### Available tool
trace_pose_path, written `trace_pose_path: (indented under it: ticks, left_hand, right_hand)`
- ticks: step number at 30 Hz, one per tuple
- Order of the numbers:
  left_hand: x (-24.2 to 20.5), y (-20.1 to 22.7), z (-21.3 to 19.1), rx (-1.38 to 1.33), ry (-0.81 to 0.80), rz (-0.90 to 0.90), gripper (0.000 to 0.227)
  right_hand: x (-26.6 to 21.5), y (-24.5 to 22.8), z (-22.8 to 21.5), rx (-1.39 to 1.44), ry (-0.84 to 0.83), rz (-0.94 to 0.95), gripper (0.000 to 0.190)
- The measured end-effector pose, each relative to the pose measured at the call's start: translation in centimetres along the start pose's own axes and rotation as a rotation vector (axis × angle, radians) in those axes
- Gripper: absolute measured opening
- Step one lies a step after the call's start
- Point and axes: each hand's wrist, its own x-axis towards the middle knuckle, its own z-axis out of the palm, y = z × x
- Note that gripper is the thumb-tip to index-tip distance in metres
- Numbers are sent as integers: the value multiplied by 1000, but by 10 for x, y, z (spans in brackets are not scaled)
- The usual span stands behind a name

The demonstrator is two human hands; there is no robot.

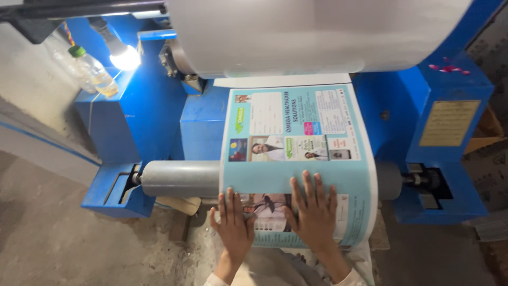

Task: The person manually guides a printed label sheet onto a rotating roller using both hands, smoothing the surface to ensure proper adhesion. They then use a small tool to trim the edge of the label before the camera view becomes unstable.

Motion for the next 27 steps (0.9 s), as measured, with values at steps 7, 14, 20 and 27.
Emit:
trace_pose_path:
  ticks: [7,14,20,27]
  left_hand:
    - [25,18,-20,-139,13,21,68]
    - [104,32,-9,-77,-163,77,86]
    - [152,35,9,5,-219,73,90]
    - [136,40,9,119,-219,38,88]
  right_hand:
    - [-18,1,10,32,43,-12,65]
    - [-32,1,17,83,86,-14,64]
    - [-43,-3,25,95,83,-21,64]
    - [-61,-1,38,106,117,-33,61]
